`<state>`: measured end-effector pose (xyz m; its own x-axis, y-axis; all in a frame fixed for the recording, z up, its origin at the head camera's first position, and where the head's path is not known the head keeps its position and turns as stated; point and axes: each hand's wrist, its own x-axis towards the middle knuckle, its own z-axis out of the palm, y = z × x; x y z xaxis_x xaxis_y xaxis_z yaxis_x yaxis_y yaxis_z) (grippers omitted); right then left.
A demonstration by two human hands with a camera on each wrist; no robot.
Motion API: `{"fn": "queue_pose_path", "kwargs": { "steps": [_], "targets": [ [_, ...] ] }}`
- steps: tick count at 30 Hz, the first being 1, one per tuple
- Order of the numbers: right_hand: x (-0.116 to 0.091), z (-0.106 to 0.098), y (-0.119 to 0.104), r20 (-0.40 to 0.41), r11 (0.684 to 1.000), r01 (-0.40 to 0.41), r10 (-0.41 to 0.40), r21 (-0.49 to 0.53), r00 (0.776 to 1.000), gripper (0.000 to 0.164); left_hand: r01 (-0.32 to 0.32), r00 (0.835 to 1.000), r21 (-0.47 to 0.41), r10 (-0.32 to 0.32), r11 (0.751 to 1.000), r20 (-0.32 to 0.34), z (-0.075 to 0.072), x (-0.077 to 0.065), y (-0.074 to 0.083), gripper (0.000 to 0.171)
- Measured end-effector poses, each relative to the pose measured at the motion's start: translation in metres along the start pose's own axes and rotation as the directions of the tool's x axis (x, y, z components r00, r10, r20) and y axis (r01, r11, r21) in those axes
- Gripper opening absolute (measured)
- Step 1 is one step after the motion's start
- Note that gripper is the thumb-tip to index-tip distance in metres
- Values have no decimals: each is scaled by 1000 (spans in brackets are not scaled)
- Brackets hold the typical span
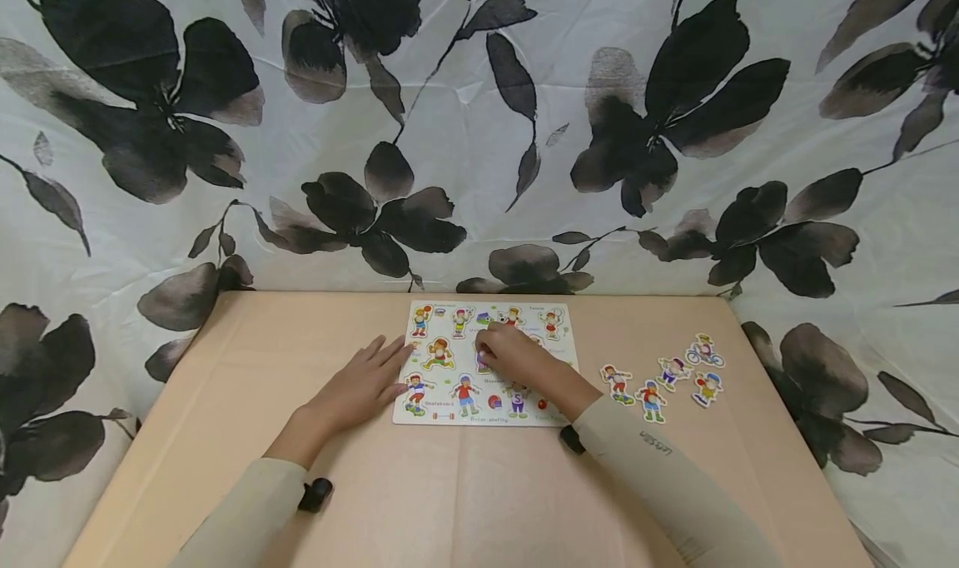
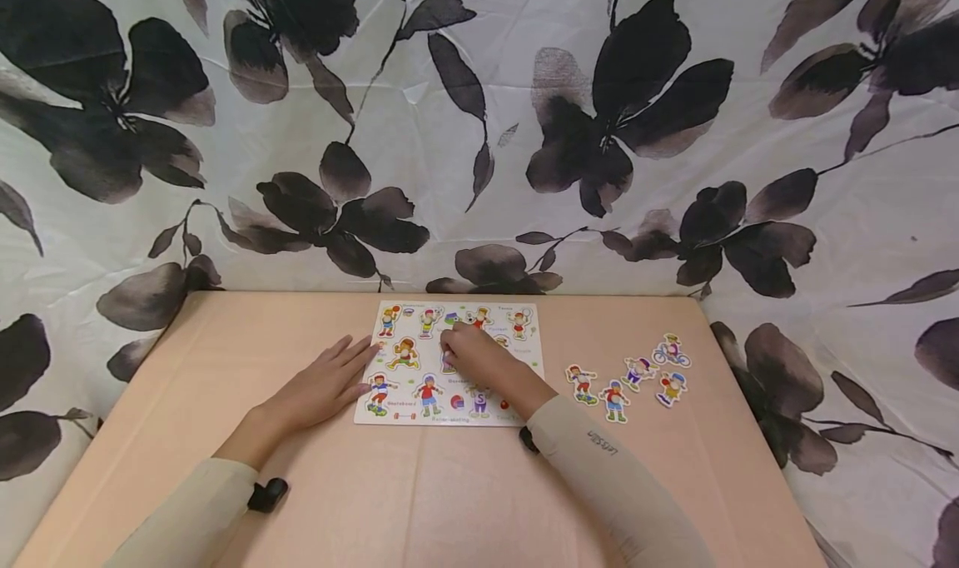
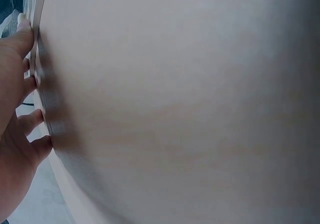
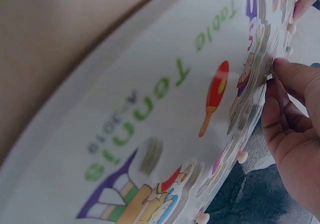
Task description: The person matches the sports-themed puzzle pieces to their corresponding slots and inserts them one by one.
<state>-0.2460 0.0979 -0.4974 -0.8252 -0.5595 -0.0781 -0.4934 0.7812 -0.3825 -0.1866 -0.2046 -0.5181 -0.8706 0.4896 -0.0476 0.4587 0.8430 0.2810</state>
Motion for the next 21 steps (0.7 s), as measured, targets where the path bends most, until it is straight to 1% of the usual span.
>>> {"fn": "queue_pose_path", "kwargs": {
  "steps": [6,12,17,21],
  "targets": [
    [-8,-10,8,-18,999,-12,13,29,1000,17,3,1000,-3,-3,1000,3,1,-1,-1,70],
    [-32,-25,29,-62,999,-24,25,25,998,21,-4,1000,-4,4,1000,11,-1,-3,1,70],
    [-55,-37,47,-118,994,-82,91,77,989,21,-8,1000,-5,8,1000,18,-3,-6,0,69],
    [-77,-39,71,-168,985,-125,144,116,975,19,-14,1000,-17,14,1000,21,-4,-8,-1,69]
  ]
}}
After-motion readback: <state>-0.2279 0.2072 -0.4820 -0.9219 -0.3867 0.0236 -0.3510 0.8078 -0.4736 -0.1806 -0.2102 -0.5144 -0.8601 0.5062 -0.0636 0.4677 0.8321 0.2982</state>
